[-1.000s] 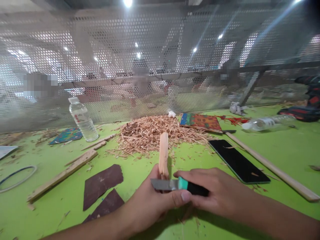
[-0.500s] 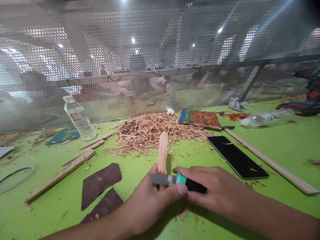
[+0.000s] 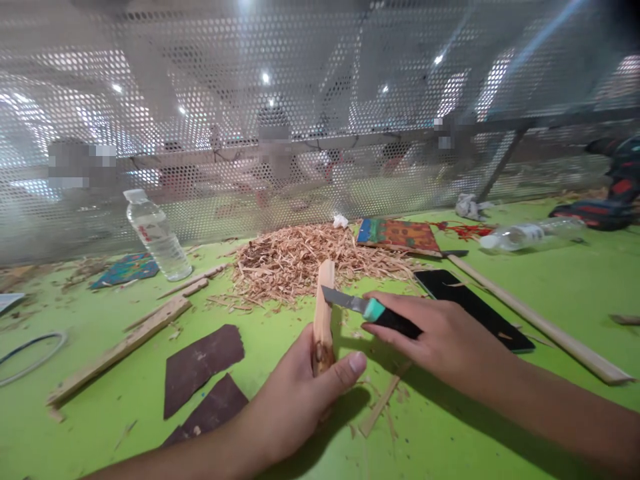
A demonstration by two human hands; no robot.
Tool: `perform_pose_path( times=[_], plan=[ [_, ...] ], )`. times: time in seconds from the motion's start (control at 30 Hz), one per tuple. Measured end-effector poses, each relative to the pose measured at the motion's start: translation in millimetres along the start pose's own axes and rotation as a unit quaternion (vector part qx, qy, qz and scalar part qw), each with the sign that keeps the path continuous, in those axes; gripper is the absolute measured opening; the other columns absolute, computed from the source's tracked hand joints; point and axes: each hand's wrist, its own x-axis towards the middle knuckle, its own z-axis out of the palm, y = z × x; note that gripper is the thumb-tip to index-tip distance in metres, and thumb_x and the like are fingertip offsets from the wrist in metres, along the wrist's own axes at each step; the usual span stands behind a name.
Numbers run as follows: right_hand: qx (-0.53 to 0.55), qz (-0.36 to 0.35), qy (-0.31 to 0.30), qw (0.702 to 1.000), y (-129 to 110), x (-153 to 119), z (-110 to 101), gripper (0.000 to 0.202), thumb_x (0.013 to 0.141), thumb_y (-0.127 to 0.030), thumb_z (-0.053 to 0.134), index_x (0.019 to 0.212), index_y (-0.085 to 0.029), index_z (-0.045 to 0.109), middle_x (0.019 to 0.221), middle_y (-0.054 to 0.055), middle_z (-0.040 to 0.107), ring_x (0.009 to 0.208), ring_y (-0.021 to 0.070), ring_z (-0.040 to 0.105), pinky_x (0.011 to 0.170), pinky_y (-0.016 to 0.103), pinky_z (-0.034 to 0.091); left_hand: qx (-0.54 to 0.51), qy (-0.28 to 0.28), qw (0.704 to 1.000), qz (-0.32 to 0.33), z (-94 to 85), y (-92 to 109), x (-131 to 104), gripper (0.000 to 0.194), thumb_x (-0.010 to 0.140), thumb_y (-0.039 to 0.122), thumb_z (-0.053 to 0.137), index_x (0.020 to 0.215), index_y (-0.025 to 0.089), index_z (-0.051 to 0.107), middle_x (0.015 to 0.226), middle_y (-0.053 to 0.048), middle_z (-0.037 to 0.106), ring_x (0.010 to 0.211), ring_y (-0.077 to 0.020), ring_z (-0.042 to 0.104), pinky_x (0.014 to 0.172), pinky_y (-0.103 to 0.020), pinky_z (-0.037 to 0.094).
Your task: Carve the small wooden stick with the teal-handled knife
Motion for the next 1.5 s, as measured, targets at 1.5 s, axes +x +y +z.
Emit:
perform_pose_path(
  times=[1.5],
  plan=[
    [0.054, -0.04, -0.132, 0.989, -22.8, -16.0, 2.2, 0.034, 0.098, -0.031, 0.064, 0.13, -0.021, 0.065, 0.102, 0.008, 0.08, 0.084, 0.024, 0.075, 0.072, 0.03, 0.053, -0.057, -0.01, 0.998, -0.003, -1.4, 1.3, -0.9, 0.048, 0.072, 0.038, 0.093, 0.095, 0.021, 0.055, 0.063, 0.011, 0.049, 0.054, -0.0059, 0.042, 0.059, -0.02, 0.041]
  ],
)
